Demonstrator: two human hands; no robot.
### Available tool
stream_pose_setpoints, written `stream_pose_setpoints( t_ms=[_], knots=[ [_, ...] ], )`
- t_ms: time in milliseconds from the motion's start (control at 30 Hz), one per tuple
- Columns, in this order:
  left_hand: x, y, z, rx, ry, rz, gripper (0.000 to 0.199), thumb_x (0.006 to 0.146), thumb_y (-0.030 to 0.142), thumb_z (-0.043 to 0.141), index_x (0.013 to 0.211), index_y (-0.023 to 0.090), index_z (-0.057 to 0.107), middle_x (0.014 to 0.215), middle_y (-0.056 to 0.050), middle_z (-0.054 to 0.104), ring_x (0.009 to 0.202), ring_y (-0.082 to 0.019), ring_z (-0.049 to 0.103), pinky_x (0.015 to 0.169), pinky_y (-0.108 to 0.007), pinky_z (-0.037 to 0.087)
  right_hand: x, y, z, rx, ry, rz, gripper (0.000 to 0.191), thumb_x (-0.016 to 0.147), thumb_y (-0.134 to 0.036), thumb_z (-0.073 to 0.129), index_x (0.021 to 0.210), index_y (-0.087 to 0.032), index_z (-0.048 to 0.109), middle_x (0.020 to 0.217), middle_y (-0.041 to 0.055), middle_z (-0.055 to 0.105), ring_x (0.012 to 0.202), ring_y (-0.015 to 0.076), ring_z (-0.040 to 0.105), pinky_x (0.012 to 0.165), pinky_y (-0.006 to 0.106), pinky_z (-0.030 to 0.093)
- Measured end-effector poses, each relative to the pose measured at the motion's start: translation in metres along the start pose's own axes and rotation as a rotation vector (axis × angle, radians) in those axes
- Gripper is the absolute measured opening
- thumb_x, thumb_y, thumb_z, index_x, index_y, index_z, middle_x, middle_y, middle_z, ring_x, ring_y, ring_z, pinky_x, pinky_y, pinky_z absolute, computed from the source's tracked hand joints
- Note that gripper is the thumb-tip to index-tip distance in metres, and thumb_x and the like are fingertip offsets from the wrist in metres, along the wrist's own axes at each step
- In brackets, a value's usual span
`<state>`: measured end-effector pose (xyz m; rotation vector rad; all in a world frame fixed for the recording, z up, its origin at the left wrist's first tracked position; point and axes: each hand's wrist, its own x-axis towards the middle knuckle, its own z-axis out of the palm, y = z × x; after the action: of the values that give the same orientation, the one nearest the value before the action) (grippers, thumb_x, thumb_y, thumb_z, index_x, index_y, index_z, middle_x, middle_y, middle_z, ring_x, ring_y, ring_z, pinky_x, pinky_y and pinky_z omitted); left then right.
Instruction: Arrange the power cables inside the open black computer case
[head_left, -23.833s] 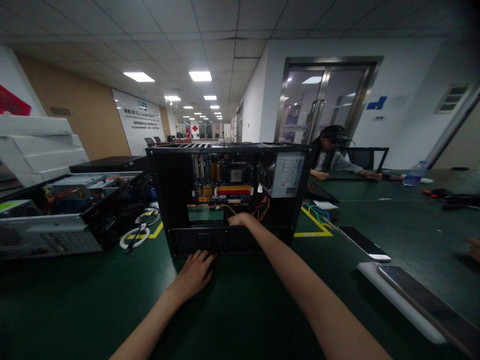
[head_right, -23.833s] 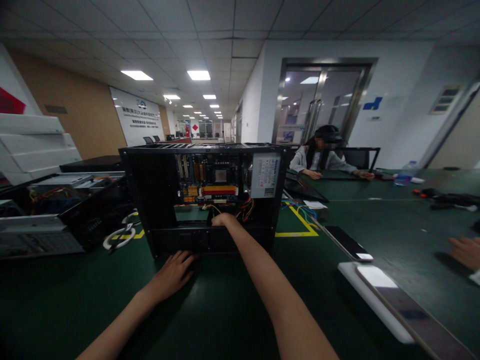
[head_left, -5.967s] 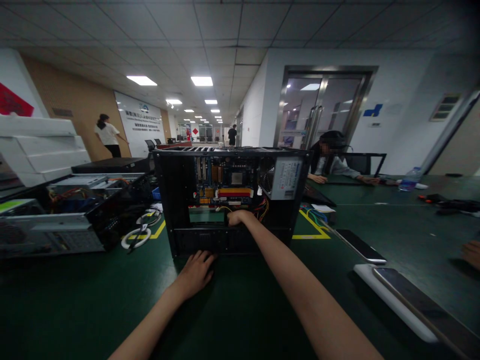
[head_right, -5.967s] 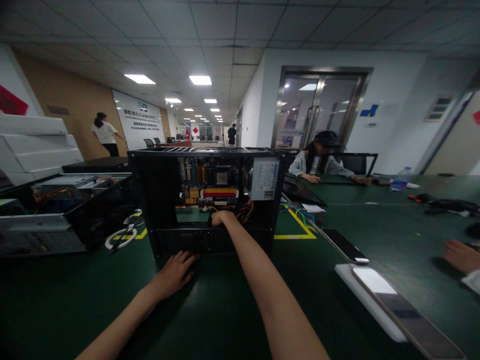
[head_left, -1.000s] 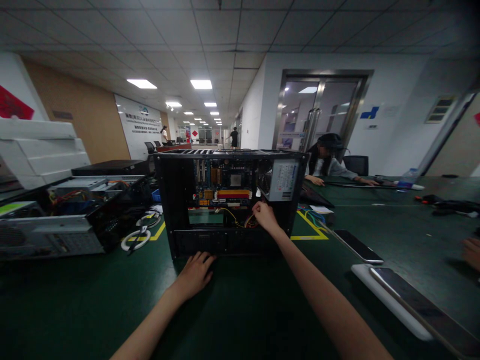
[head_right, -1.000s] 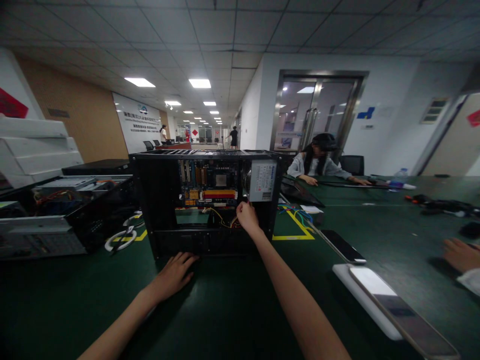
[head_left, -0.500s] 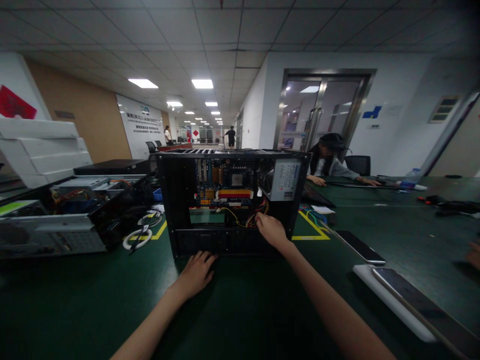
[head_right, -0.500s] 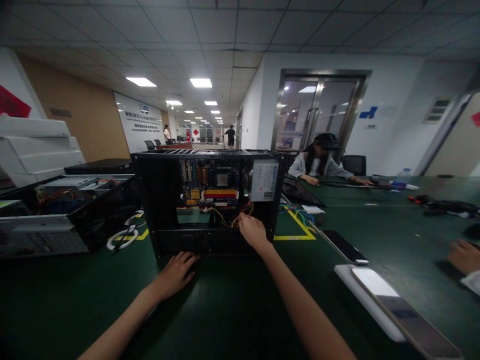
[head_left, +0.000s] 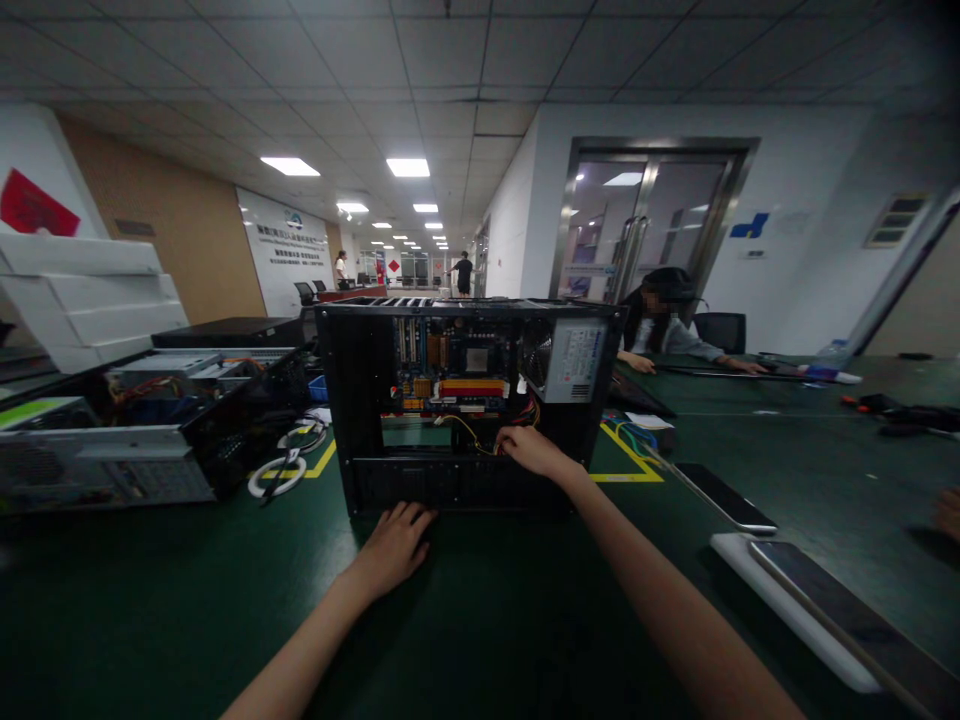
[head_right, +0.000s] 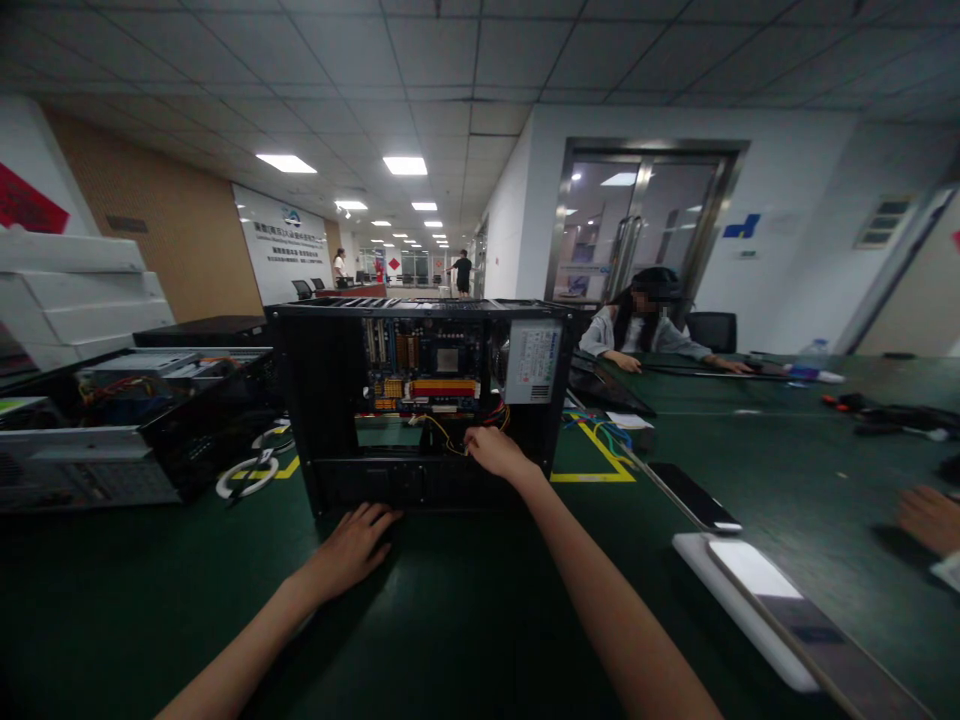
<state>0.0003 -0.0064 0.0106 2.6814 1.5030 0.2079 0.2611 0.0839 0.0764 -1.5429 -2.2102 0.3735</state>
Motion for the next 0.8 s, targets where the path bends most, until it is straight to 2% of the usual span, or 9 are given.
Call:
stream_pose_setpoints(
  t_ms=[200,333,433,533,633,700,800],
  knots=[
    [0.001,-0.001,0.001,0.01,0.003,0.004,0.043,0.077,0.024,0.04,0.119,0.027,0.033,0.116,-0.004,0.04,0.108,-0.022,0.035,0.088,-0.039,0.03,0.025,-0.014,0.005,0.069,-0.11,-0.132,0.023,0.067,-0.007,0.045,0.076,-0.018,0.063,0.073,0.0021,0.062,0.068,0.0141,0.055,0.065,0.021,0.036],
    [0.001,-0.002,0.004,0.028,0.017,0.008,0.042,0.077,0.024,0.04,0.118,0.027,0.033,0.115,-0.005,0.041,0.107,-0.022,0.036,0.087,-0.039,0.031,0.045,-0.025,0.014,0.126,-0.229,-0.095,0.019,0.065,-0.007,0.046,0.07,-0.015,0.063,0.061,0.0009,0.06,0.056,0.0117,0.053,0.058,0.02,0.037],
    [0.002,-0.002,0.005,0.027,0.022,0.003,0.042,0.076,0.023,0.04,0.117,0.028,0.033,0.116,-0.004,0.04,0.107,-0.022,0.035,0.088,-0.039,0.03,0.059,-0.03,0.021,0.102,-0.341,-0.045,0.012,0.061,-0.009,0.051,0.062,-0.015,0.062,0.055,-0.0004,0.059,0.055,0.0115,0.053,0.056,0.02,0.038],
    [0.002,-0.002,0.005,0.032,0.016,0.008,0.042,0.076,0.024,0.04,0.117,0.027,0.034,0.115,-0.004,0.04,0.106,-0.022,0.036,0.088,-0.039,0.031,0.067,-0.037,0.024,-0.021,-0.471,-0.002,0.01,0.058,-0.016,0.057,0.066,-0.014,0.064,0.063,0.0018,0.062,0.061,0.014,0.055,0.059,0.022,0.041],
    [0.002,-0.002,0.004,0.046,0.004,0.004,0.042,0.076,0.024,0.04,0.117,0.026,0.035,0.114,-0.005,0.041,0.106,-0.022,0.036,0.088,-0.039,0.031,0.07,-0.045,0.025,-0.172,-0.622,0.025,0.026,0.059,-0.021,0.056,0.082,-0.012,0.063,0.084,0.0074,0.063,0.071,0.0183,0.058,0.061,0.026,0.044],
    [0.002,-0.003,0.004,0.048,-0.006,-0.001,0.043,0.076,0.023,0.04,0.118,0.026,0.034,0.114,-0.005,0.041,0.106,-0.022,0.036,0.088,-0.039,0.031,0.071,-0.049,0.027,-0.249,-0.681,0.035,0.033,0.061,-0.021,0.054,0.091,-0.011,0.061,0.094,0.0096,0.061,0.077,0.0205,0.058,0.061,0.027,0.045],
    [0.002,-0.002,0.004,0.042,-0.015,-0.008,0.044,0.076,0.023,0.04,0.119,0.027,0.032,0.116,-0.004,0.04,0.107,-0.022,0.035,0.088,-0.04,0.03,0.073,-0.049,0.034,-0.268,-0.724,0.07,0.034,0.064,-0.022,0.051,0.096,-0.012,0.059,0.098,0.0098,0.06,0.081,0.0217,0.058,0.062,0.029,0.046]
  ],
)
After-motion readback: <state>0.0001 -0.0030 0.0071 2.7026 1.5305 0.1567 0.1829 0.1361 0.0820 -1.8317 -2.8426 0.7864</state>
